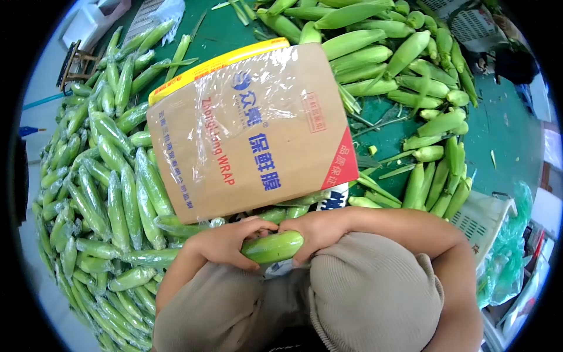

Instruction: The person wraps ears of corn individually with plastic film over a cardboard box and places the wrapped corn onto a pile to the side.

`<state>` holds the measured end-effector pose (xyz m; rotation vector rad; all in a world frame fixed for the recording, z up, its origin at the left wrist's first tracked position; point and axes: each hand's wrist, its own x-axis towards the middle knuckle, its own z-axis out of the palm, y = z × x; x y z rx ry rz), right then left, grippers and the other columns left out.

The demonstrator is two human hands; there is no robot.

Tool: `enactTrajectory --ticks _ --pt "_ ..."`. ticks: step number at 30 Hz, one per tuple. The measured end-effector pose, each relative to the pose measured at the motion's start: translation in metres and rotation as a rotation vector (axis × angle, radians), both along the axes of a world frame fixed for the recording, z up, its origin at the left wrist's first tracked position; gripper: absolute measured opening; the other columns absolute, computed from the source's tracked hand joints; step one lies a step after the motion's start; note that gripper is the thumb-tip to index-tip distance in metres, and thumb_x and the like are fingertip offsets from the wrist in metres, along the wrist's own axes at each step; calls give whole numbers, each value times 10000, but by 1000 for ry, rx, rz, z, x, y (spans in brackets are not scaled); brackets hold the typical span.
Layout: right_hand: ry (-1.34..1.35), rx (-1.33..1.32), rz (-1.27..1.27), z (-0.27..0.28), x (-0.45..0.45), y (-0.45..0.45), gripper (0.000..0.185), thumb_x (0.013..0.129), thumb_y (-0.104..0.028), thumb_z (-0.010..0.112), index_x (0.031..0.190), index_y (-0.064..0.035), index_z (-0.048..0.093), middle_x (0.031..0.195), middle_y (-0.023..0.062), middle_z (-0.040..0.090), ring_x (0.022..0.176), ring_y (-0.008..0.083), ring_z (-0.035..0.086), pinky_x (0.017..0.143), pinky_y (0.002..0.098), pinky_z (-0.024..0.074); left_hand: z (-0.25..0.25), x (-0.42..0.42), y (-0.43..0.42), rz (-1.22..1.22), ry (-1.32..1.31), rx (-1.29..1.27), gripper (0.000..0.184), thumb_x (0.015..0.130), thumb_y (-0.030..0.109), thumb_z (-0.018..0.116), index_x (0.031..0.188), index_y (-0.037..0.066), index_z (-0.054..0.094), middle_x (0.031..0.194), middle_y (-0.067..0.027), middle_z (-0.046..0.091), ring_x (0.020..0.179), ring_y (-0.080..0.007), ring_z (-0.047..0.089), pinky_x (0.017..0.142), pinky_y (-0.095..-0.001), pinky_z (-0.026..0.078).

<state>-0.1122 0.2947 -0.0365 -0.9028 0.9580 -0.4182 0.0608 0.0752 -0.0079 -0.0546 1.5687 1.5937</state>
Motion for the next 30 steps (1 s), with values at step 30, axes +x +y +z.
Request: enactTrajectory --ticks 30 --pt "1974 364 -302 -108 -180 291 612 761 -228 813 1333 -134 617 1308 70 615 1223 323 569 986 481 488 3 -21 14 398 420 -268 270 936 147 772 1180 41 729 1008 -85 755 823 -191 722 738 -314 576"
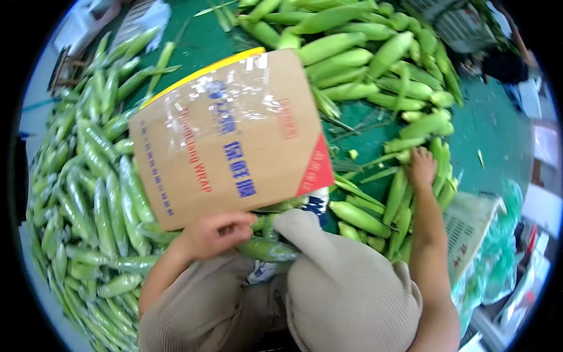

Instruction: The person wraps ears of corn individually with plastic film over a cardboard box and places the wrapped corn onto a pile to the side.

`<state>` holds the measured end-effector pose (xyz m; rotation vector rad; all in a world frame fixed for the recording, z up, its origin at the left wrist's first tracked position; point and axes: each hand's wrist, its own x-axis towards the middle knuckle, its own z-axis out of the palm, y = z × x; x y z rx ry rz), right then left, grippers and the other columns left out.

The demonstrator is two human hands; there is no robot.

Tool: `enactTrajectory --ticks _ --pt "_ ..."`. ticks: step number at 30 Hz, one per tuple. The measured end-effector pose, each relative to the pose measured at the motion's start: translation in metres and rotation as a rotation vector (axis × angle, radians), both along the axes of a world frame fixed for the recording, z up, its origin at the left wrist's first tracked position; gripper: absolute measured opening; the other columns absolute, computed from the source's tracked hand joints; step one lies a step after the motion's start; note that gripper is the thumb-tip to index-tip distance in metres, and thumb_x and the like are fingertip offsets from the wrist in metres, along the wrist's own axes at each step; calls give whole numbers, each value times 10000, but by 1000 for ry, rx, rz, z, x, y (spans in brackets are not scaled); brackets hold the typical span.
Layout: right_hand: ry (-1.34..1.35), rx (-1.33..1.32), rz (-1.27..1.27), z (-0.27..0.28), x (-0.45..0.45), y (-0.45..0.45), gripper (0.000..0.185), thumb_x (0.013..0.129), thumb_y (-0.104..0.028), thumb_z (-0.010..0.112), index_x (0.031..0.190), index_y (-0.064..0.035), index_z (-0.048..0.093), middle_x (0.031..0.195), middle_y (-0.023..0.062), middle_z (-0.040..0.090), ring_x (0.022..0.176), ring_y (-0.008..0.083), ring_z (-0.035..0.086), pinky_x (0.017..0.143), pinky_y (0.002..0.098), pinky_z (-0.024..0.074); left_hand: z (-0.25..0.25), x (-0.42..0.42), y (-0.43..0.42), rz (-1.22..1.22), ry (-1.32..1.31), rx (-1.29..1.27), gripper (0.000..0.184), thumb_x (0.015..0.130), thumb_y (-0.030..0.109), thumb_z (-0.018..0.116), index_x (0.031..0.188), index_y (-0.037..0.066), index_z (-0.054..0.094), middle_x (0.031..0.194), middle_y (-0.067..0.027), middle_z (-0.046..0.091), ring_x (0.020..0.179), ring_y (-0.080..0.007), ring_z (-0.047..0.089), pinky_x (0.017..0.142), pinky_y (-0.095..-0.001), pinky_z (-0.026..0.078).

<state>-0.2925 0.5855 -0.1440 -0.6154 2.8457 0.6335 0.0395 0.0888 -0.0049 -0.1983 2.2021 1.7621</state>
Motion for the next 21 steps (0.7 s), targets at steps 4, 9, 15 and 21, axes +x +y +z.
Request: enactTrajectory --ticks 4,9,15,21 --pt "2 -594 154 23 -15 39 693 730 -160 839 1362 -49 574 1335 150 625 1256 384 587 1097 468 446 -24 13 -20 567 122 -184 212 925 132 767 1121 50 758 1016 -87 736 910 -230 696 829 -327 544" --pt "-114 -1678 -129 152 -13 -81 896 876 -55 724 1614 -90 217 1414 171 542 1267 346 606 1110 495 505 -25 -14 -68 576 287 -910 329 870 117 778 1191 65 724 1209 -129 695 1186 -340 626 1048 -428 474" --pt "-957 -1774 -145 137 37 -353 838 741 -31 863 1411 -140 373 1208 79 557 1124 238 621 911 383 565 -56 -28 -102 842 624 -897 567 824 178 811 1354 132 615 1473 -119 543 1338 -342 516 1134 -486 407" --pt "-795 -1142 550 82 28 -419 739 779 -270 916 1376 -59 535 1359 186 611 1279 380 581 1101 433 473 -24 -98 -114 282 395 -1180 807 759 269 901 1493 214 570 1386 -100 607 1273 -332 566 1096 -473 445"
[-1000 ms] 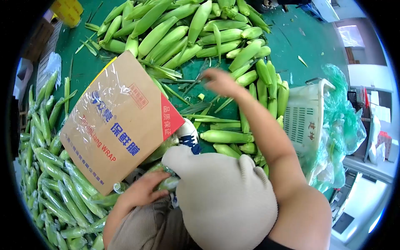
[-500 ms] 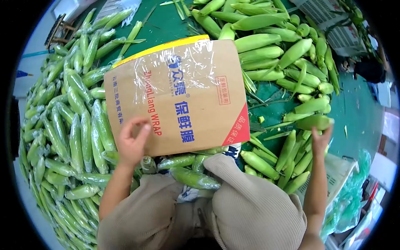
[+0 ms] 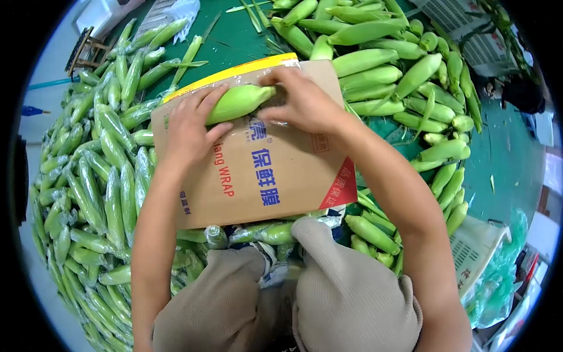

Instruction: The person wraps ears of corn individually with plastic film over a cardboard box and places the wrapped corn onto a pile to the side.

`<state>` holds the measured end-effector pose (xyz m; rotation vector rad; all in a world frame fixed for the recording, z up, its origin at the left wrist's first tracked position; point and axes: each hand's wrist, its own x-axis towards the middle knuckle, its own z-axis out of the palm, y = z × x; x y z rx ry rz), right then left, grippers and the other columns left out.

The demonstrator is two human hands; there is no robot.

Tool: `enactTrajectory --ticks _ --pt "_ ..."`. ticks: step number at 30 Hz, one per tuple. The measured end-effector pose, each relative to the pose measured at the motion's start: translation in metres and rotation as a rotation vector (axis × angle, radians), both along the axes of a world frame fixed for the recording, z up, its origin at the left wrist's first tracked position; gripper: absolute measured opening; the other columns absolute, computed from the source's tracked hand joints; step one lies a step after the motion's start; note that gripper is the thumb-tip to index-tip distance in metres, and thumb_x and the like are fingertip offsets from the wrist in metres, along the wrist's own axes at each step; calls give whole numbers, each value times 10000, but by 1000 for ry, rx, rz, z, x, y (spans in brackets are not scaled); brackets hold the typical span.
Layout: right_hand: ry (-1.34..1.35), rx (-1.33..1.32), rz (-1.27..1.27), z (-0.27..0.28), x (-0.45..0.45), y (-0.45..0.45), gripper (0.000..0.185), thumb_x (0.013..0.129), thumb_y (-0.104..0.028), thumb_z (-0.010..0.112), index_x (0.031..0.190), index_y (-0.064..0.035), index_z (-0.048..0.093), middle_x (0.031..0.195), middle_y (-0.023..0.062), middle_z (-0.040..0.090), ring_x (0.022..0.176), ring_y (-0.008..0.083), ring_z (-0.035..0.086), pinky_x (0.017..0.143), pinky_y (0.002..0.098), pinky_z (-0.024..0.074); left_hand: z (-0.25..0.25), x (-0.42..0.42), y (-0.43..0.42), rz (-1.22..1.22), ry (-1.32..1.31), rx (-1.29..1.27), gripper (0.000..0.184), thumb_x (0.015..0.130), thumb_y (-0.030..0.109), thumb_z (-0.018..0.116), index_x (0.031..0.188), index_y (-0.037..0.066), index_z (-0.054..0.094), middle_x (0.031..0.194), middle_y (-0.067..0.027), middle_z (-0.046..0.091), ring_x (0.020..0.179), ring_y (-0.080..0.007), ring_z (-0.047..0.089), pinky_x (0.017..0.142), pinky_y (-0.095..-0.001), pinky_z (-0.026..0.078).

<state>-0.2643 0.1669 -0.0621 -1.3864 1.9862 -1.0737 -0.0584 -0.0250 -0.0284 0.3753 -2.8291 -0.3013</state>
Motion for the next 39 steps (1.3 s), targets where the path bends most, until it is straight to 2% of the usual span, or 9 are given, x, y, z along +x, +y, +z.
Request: enactTrajectory --ticks 6,14,20,23,26,29,32,36,39 --pt "434 207 244 25 -26 55 544 838 -235 842 1357 -219 680 1114 100 632 1146 331 595 952 462 507 -1 -4 -3 -13 -147 133 760 795 227 869 1497 267 579 1334 -86 644 1244 -350 587 1088 -484 452" --pt "326 -397 -35 15 22 69 337 793 20 710 1116 -72 689 990 104 697 919 330 689 760 380 561 14 4 17 -111 -225 270 783 815 213 853 1530 253 536 1363 -112 627 1270 -364 576 1094 -480 453" --pt "715 -144 -37 14 46 -9 656 738 -373 855 1266 -72 609 1068 106 654 1061 326 641 910 422 538 -6 3 7 -172 -72 260 879 783 274 887 1556 167 481 1395 -166 581 1273 -374 567 1092 -487 452" --pt "650 -64 32 9 37 -22 723 709 -447 881 1263 -76 600 1055 104 637 1046 339 622 903 444 531 -30 38 -14 -65 406 571 924 770 386 898 1552 150 465 1464 -180 542 1245 -377 573 1051 -465 470" --pt "638 -79 10 3 26 -21 694 745 -397 880 1333 -141 616 995 103 629 971 325 626 846 454 537 -16 102 3 327 -113 46 648 836 336 850 1405 139 611 1343 -160 643 1181 -360 615 996 -453 495" --pt "673 -36 15 18 30 -5 721 769 -358 877 1431 -249 615 932 106 619 909 322 624 806 445 533 -18 119 -8 393 -240 192 353 896 246 795 1220 123 729 1132 -123 733 1023 -340 680 868 -442 536" --pt "605 81 172 24 26 6 750 760 -355 885 1447 -231 611 917 108 618 885 326 630 791 447 531 -43 125 -6 485 194 67 162 939 156 733 1089 125 783 957 -86 750 863 -327 701 740 -456 537" --pt "237 95 471 35 40 17 742 831 -468 836 1472 -189 590 1022 150 698 980 391 670 868 500 536 -29 116 44 279 558 390 254 978 120 664 1218 97 746 1200 -138 757 1042 -365 733 928 -429 584" --pt "443 85 442 40 67 27 802 804 -576 815 1441 -137 603 1164 155 662 1033 381 647 914 485 529 -17 101 69 -53 206 365 347 1000 152 631 1324 31 669 1366 -192 685 1263 -424 638 1125 -518 473"
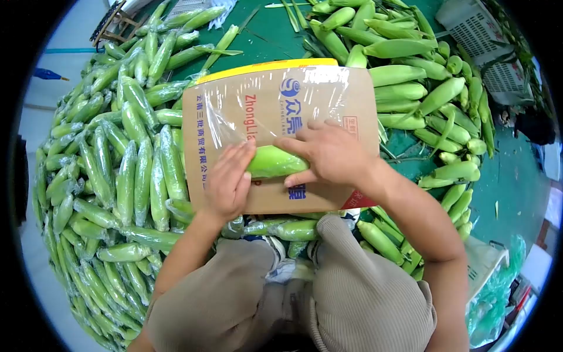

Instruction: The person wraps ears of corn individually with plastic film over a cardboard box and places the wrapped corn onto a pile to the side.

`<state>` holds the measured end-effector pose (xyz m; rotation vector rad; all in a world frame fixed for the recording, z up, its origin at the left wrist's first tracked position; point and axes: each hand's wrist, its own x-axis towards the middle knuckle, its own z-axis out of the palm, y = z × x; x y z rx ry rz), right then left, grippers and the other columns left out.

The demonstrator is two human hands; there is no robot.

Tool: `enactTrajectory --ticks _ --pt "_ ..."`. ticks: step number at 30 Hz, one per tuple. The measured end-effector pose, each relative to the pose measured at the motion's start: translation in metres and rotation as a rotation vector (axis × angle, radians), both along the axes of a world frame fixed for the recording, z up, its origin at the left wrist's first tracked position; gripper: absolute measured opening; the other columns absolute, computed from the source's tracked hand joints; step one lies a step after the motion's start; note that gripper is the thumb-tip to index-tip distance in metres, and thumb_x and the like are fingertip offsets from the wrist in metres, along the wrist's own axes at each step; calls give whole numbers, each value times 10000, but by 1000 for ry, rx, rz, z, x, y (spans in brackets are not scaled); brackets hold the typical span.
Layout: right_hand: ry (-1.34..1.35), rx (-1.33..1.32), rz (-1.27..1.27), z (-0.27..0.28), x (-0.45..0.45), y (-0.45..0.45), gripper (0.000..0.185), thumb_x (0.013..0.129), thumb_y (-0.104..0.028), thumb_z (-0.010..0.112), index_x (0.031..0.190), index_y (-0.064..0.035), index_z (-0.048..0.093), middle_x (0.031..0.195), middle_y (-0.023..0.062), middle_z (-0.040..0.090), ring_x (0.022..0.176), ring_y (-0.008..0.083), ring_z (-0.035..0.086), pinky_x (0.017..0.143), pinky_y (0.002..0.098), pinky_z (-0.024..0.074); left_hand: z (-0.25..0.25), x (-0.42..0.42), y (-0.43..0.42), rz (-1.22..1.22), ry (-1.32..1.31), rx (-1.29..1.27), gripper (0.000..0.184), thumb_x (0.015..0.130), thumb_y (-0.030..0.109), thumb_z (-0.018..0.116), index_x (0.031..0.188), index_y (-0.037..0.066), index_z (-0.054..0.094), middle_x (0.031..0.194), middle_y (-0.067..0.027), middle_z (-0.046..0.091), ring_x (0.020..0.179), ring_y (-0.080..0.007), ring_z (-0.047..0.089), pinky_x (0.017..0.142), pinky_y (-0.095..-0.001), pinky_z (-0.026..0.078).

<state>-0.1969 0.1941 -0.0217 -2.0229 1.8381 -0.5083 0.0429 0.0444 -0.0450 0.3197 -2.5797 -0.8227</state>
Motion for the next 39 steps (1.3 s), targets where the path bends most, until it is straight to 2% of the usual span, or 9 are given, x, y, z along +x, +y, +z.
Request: enactTrajectory --ticks 7,11,17,21,22,27,31,35,39 --pt "246 -120 -246 8 -3 -49 845 758 -554 833 1424 -109 566 1335 136 577 1233 369 573 1030 481 494 40 -105 -96 371 -350 -486 480 928 287 735 1374 130 649 1317 -122 711 1261 -358 602 1095 -523 446" --pt "270 -328 -294 -24 -35 -92 770 664 -366 934 1271 -46 585 1235 131 608 1176 342 598 1003 451 523 27 -112 -95 250 39 -318 577 866 221 730 1421 132 601 1402 -64 654 1292 -253 596 1077 -558 430" --pt "-392 105 -174 1 -57 -90 674 836 -473 832 1232 34 631 1182 263 704 1085 412 673 958 431 537 6 -102 -64 -1 -24 -698 751 789 186 748 1510 168 536 1404 -5 655 1321 -229 597 1102 -520 446" --pt "-85 508 -191 53 -71 -104 396 1010 -368 676 1263 -64 704 1252 199 714 1131 359 682 972 417 538 29 -95 -45 -77 -346 -282 553 748 172 768 1285 119 647 1130 -125 747 1081 -335 708 898 -469 565" --pt "-145 117 -133 21 -81 -106 357 1065 -342 581 1333 -132 687 1334 154 697 1171 344 681 988 409 545 36 -97 -41 -116 -457 -125 456 732 174 769 1163 77 652 1043 -196 743 1003 -386 714 877 -486 571" --pt "225 -62 139 -64 -34 -91 560 1088 -478 474 1624 -327 419 1717 -35 345 1628 239 190 1311 576 107 53 -90 -25 -330 -793 145 481 727 223 767 1161 56 642 1067 -232 726 1031 -441 687 904 -502 556" --pt "233 92 103 -51 -26 -92 600 1091 -551 417 1640 -313 400 1744 -92 271 1637 211 145 1317 563 78 40 -43 19 -856 -874 594 547 702 259 837 1171 54 645 1047 -219 726 1000 -404 703 913 -470 557" --pt "-39 -81 94 -11 -13 -48 641 1042 -550 566 1546 -159 512 1606 114 493 1485 331 454 1204 515 368 42 -18 38 -822 -988 701 541 699 185 846 1174 17 650 1104 -211 694 1059 -373 683 949 -435 538" --pt "-748 622 82 37 43 68 805 814 -476 860 1424 -83 511 1274 256 658 1149 434 660 968 509 521 38 -1 34 -614 -868 858 696 735 211 878 1341 20 593 1199 -178 636 1173 -330 622 1039 -376 490"
